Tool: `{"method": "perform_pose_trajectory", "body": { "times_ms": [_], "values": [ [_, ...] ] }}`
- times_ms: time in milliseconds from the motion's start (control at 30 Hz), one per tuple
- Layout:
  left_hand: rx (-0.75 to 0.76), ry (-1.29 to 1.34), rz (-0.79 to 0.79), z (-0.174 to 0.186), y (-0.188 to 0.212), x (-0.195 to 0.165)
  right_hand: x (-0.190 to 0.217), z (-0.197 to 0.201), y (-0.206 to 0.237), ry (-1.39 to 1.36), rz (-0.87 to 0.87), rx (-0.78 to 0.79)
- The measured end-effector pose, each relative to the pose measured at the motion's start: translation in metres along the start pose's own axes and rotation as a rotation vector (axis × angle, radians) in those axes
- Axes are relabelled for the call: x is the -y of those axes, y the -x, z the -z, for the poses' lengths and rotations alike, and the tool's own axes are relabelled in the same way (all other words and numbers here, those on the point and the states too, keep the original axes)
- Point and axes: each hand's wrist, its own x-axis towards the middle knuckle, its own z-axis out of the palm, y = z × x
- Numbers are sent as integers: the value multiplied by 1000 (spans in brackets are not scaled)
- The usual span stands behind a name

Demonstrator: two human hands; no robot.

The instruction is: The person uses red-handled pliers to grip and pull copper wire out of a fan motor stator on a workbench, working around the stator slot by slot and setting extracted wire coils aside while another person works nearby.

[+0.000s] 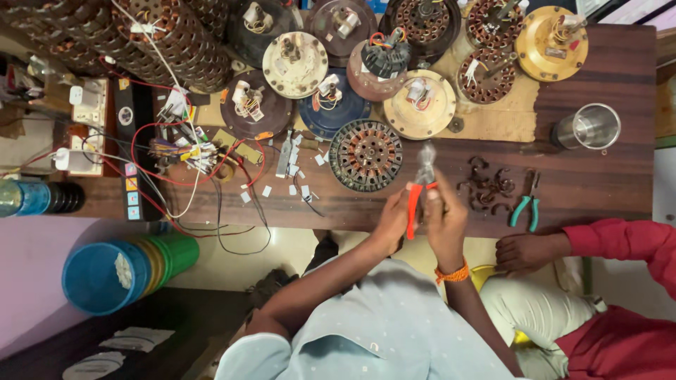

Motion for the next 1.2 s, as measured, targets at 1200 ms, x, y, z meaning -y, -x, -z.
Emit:
{"method": "perform_pose_trajectory", "body": {
  "times_ms": [1200],
  "values": [
    [35, -1343, -584, 74, -82, -169, -58, -35, 14, 200, -220, 179]
  ]
}}
